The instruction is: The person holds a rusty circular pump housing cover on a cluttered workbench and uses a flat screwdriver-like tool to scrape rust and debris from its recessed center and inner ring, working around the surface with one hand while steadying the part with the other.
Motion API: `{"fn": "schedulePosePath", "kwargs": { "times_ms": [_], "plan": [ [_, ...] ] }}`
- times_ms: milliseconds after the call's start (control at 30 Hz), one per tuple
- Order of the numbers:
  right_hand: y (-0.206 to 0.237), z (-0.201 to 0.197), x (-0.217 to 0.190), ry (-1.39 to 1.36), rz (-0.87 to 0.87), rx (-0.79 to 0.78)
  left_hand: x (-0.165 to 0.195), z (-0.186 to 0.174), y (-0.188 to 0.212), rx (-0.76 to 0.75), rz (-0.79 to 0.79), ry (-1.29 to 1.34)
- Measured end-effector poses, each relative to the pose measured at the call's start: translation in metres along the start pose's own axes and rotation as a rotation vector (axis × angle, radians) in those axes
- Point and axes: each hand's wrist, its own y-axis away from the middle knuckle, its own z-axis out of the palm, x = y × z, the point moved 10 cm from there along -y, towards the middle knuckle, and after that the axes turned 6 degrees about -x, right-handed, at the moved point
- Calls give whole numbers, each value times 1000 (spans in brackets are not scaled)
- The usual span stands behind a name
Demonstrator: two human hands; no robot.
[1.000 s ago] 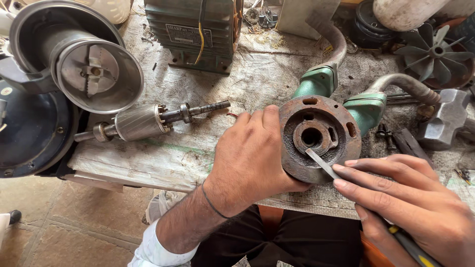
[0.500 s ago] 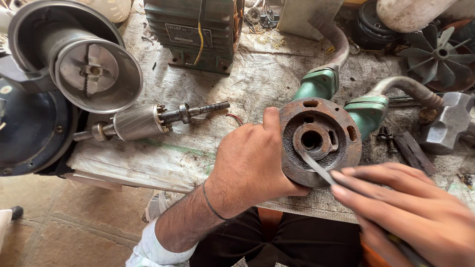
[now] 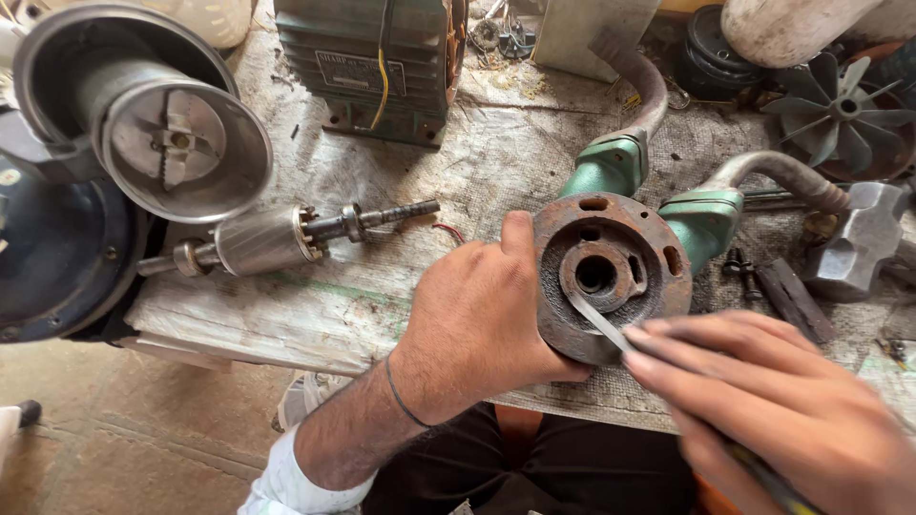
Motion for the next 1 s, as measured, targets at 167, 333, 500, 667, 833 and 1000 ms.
{"fn": "schedulePosePath", "kwargs": {
  "times_ms": [167,333,500,667,833,1000],
  "plan": [
    [-3,-3,-3,28,-21,-2,1,0,0,-4,19,10],
    [7,-3,0,34,-15,31,0,-1,0,7,16,1],
    [8,0,-2,48,-13,3,1,-2,0,11,23,4],
    [4,5,-1,108,13,-22,0,-1,-2,-9,13,-26],
    [8,2,0,64,-7,22,1,0,-1,-2,34,-7],
    [11,-1,-3,128,1,56,4,-4,1,37,60,-8]
  ]
}}
